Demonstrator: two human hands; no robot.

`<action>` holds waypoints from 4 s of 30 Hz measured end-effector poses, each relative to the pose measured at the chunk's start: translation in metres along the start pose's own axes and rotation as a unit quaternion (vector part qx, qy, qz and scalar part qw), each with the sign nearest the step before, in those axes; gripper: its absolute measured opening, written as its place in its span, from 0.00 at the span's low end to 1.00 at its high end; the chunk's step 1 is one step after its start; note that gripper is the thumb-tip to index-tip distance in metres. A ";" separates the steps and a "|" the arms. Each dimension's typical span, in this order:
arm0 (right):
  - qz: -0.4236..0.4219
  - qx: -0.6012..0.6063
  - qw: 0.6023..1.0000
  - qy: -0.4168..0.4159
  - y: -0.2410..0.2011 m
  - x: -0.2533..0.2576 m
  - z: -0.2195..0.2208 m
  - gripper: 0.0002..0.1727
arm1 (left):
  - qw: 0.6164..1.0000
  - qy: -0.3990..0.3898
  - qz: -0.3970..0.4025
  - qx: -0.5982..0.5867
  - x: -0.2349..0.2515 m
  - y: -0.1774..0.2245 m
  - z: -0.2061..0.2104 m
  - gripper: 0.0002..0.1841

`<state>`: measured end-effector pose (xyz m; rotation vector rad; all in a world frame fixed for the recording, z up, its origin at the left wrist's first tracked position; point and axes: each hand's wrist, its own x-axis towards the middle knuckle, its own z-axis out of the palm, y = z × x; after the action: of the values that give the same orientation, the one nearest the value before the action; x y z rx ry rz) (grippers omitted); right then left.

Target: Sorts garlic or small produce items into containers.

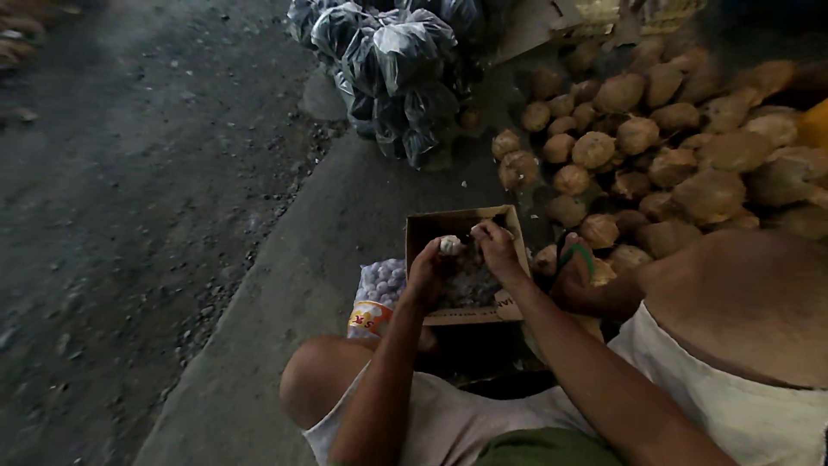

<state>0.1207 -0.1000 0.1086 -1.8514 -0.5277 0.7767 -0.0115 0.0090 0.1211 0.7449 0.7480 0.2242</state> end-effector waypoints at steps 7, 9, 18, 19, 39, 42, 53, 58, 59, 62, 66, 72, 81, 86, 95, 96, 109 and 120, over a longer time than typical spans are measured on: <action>-0.078 -0.005 0.989 -0.124 -0.021 -0.010 0.001 0.25 | 0.988 -0.007 0.091 0.126 0.002 -0.004 -0.004 0.20; -0.055 0.054 0.991 -0.107 -0.025 -0.015 0.006 0.14 | 0.971 -0.036 0.136 0.193 0.000 -0.005 -0.005 0.20; -0.097 -0.041 0.986 -0.129 -0.013 -0.014 0.005 0.27 | 0.992 0.073 0.035 0.101 -0.001 -0.004 0.002 0.30; -0.094 -0.060 0.982 -0.150 -0.017 -0.015 0.007 0.28 | 0.986 0.065 0.042 0.148 -0.006 -0.002 0.005 0.30; -0.025 0.062 0.975 -0.213 -0.016 -0.020 0.008 0.20 | 0.996 0.015 -0.045 0.075 -0.004 -0.001 -0.008 0.33; -0.045 0.070 0.985 -0.152 -0.017 -0.020 0.013 0.12 | 0.996 -0.013 -0.036 0.076 -0.008 0.000 -0.005 0.32; -0.226 -0.125 0.965 -0.041 -0.023 -0.033 0.021 0.11 | 0.949 0.104 0.065 0.290 0.001 -0.003 -0.011 0.31; -0.089 0.014 0.995 -0.037 -0.018 -0.030 0.022 0.13 | 0.960 0.084 0.086 0.253 0.000 -0.003 -0.013 0.30; -0.095 0.020 0.994 -0.048 -0.018 -0.029 0.021 0.13 | 0.959 0.091 0.084 0.256 0.001 -0.003 -0.014 0.30; -0.172 -0.073 0.979 -0.084 -0.021 -0.031 0.019 0.13 | 0.937 0.101 0.090 0.322 0.001 -0.003 -0.016 0.32; -0.123 -0.024 0.991 -0.047 -0.025 -0.034 0.021 0.12 | 0.895 0.112 0.125 0.414 0.001 -0.004 -0.016 0.33; -0.053 0.002 0.996 -0.071 -0.031 -0.027 0.013 0.13 | 0.783 0.100 0.184 0.585 -0.007 0.002 -0.008 0.33; -0.141 0.017 0.988 -0.054 -0.024 -0.032 0.013 0.13 | 0.834 0.143 0.193 0.496 -0.001 -0.008 -0.014 0.35; -0.313 -0.183 0.932 0.007 -0.023 -0.036 0.023 0.09 | 0.856 0.151 0.129 0.478 -0.005 -0.005 -0.007 0.37; -0.055 0.067 0.996 0.039 -0.021 -0.026 0.015 0.22 | 0.933 0.075 0.189 0.296 -0.007 -0.002 -0.014 0.31; -0.065 0.072 0.995 0.030 -0.020 -0.025 0.013 0.22 | 0.926 0.054 0.210 0.309 -0.006 0.000 -0.016 0.28; -0.184 0.038 0.982 -0.010 -0.018 -0.020 0.004 0.16 | 0.923 -0.040 0.265 0.277 -0.011 0.002 -0.012 0.18; -0.261 -0.016 0.965 0.023 -0.014 -0.017 0.007 0.14 | 0.918 -0.016 0.273 0.286 -0.014 0.008 -0.007 0.26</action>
<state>0.1033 -0.1010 0.1244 -1.6443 -0.9522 0.3688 -0.0261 0.0125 0.1302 1.5148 0.5579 0.5078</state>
